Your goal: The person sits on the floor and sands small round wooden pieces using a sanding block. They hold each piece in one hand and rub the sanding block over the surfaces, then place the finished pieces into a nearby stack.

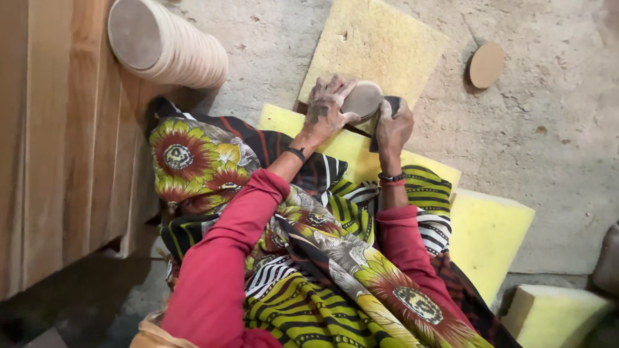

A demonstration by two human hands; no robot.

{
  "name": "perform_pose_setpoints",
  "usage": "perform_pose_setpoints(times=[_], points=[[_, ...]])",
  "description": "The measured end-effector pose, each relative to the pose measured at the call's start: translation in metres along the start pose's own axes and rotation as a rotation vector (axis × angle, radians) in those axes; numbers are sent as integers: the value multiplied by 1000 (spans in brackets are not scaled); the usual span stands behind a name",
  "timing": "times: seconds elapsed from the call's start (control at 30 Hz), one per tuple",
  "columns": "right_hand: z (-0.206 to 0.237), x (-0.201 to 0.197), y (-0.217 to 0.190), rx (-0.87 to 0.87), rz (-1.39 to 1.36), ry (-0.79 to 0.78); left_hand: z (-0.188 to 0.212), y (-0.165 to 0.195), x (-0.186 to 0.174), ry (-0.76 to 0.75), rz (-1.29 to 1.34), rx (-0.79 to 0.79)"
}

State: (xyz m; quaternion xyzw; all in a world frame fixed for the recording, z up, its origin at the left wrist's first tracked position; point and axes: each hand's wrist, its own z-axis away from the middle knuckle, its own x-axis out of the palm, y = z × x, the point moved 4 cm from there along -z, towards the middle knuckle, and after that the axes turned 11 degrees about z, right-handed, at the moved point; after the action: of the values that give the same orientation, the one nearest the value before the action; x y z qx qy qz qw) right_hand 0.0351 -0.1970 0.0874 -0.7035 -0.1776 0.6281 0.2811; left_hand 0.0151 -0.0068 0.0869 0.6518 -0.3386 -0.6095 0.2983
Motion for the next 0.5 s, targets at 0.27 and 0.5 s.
perform_pose_setpoints(times=[0.27,0.5], points=[[-63,2,-19,-216,52,-339,0,-3,3,6,62,44],[-58,-9,-19,-356,44,-292,3,1,7,50,-9,21]])
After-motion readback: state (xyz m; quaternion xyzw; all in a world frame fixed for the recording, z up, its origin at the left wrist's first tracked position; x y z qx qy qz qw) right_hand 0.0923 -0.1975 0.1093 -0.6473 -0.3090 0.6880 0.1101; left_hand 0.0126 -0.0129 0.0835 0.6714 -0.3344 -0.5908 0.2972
